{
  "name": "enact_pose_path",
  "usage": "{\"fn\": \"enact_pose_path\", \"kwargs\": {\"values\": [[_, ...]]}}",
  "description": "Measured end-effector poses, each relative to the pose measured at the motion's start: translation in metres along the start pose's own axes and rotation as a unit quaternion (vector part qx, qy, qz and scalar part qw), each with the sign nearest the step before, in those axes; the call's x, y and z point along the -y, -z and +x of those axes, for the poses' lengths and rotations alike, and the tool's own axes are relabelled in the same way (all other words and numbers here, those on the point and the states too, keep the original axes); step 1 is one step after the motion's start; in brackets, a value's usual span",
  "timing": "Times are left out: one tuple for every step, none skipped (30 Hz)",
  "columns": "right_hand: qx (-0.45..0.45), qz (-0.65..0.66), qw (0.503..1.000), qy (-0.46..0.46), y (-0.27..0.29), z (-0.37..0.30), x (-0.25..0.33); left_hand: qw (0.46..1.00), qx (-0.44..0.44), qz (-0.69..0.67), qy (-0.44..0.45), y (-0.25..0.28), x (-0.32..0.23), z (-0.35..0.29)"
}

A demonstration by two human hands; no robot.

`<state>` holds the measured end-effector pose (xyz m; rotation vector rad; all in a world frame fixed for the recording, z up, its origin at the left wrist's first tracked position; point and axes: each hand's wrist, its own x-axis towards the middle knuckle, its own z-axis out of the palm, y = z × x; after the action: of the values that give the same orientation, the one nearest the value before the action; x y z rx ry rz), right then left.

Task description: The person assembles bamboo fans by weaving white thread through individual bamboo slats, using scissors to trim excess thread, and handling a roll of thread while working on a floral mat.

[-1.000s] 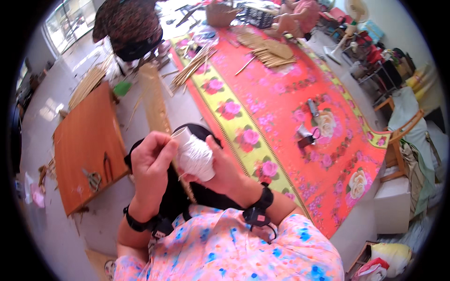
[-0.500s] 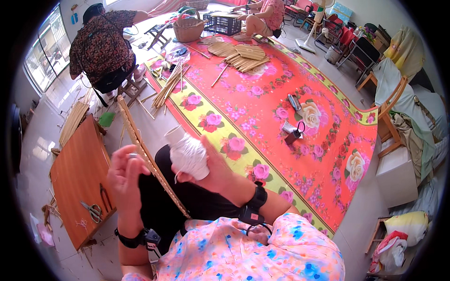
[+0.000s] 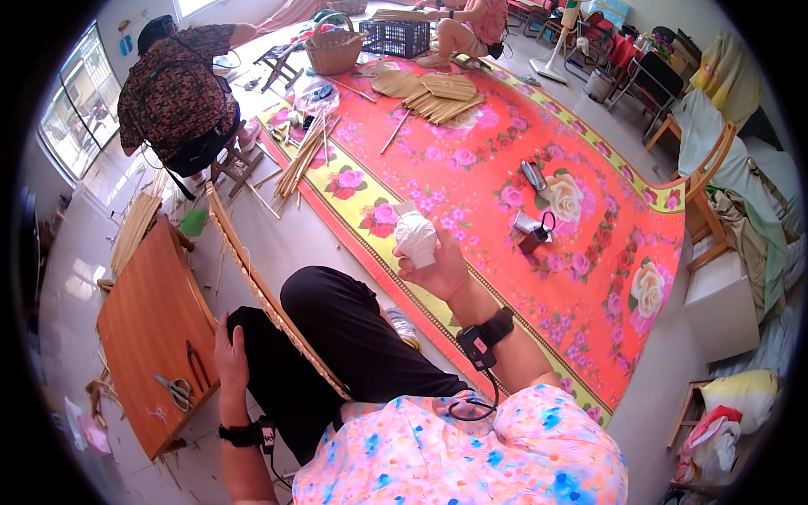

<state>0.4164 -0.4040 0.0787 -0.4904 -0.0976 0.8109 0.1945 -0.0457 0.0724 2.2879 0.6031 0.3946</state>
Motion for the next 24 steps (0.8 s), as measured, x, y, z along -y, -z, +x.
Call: {"fn": "enact_pose_path", "kwargs": {"values": [[-0.044, 0.013, 0.999, -0.011, 0.015, 0.001, -0.003, 1.000, -0.002, 0.007, 0.002, -0.001, -0.001, 0.000], [-0.086, 0.027, 0.996, -0.024, 0.029, 0.003, -0.006, 1.000, -0.006, 0.016, 0.003, -0.001, -0.002, -0.001], [-0.130, 0.032, 0.990, -0.052, 0.039, 0.005, -0.008, 1.000, -0.011, 0.023, 0.005, -0.002, -0.004, 0.000], [-0.173, 0.036, 0.981, -0.080, 0.049, 0.007, -0.010, 0.997, -0.024, 0.071, -0.013, -0.004, -0.011, -0.002], [-0.215, 0.041, 0.970, -0.109, 0.060, 0.009, -0.013, 0.992, -0.037, 0.120, -0.030, -0.006, -0.021, -0.006], [-0.221, 0.038, 0.968, -0.115, 0.071, 0.011, -0.017, 0.983, -0.051, 0.169, -0.048, -0.008, -0.030, -0.009], [-0.226, 0.036, 0.966, -0.122, 0.083, 0.012, -0.021, 0.978, -0.053, 0.193, -0.050, -0.011, -0.036, -0.012], [-0.232, 0.035, 0.964, -0.128, 0.096, 0.011, -0.026, 0.973, -0.054, 0.217, -0.052, -0.014, -0.040, -0.015], [-0.260, 0.044, 0.955, -0.139, 0.110, 0.009, -0.028, 0.968, -0.054, 0.239, -0.055, -0.016, -0.041, -0.015], [-0.287, 0.054, 0.944, -0.152, 0.126, 0.007, -0.031, 0.972, -0.059, 0.217, -0.064, -0.016, -0.038, -0.014], [-0.314, 0.064, 0.933, -0.165, 0.144, 0.003, -0.036, 0.972, -0.061, 0.216, -0.068, -0.016, -0.038, -0.014], [-0.352, 0.047, 0.919, -0.170, 0.163, 0.000, -0.043, 0.972, -0.063, 0.215, -0.072, -0.017, -0.039, -0.014], [-0.389, 0.031, 0.904, -0.174, 0.185, -0.003, -0.049, 0.971, -0.065, 0.215, -0.077, -0.018, -0.040, -0.013], [-0.427, 0.013, 0.887, -0.176, 0.205, -0.007, -0.054, 0.971, -0.068, 0.215, -0.082, -0.019, -0.039, -0.011], [-0.440, 0.015, 0.881, -0.174, 0.225, -0.011, -0.059, 0.970, -0.071, 0.217, -0.085, -0.020, -0.038, -0.011], [-0.465, 0.009, 0.867, -0.182, 0.231, -0.012, -0.063, 0.969, -0.075, 0.221, -0.087, -0.020, -0.036, -0.012], [-0.490, 0.004, 0.851, -0.188, 0.237, -0.016, -0.067, 0.969, -0.078, 0.220, -0.085, -0.020, -0.036, -0.012], [-0.524, 0.002, 0.831, -0.187, 0.250, -0.021, -0.072, 0.969, -0.079, 0.218, -0.085, -0.021, -0.037, -0.012], [-0.542, -0.018, 0.819, -0.186, 0.263, -0.030, -0.075, 0.970, -0.079, 0.215, -0.086, -0.021, -0.038, -0.011], [-0.558, -0.036, 0.808, -0.188, 0.265, -0.034, -0.079, 0.969, -0.081, 0.219, -0.083, -0.022, -0.038, -0.011], [-0.573, -0.055, 0.795, -0.190, 0.267, -0.038, -0.082, 0.968, -0.082, 0.223, -0.080, -0.022, -0.038, -0.011], [-0.586, -0.061, 0.788, -0.177, 0.269, -0.043, -0.086, 0.968, -0.083, 0.226, -0.076, -0.023, -0.038, -0.011], [-0.582, -0.065, 0.789, -0.185, 0.265, -0.045, -0.086, 0.968, -0.083, 0.226, -0.077, -0.022, -0.038, -0.011], [-0.578, -0.069, 0.790, -0.192, 0.261, -0.046, -0.086, 0.968, -0.084, 0.225, -0.077, -0.022, -0.038, -0.011]]}}
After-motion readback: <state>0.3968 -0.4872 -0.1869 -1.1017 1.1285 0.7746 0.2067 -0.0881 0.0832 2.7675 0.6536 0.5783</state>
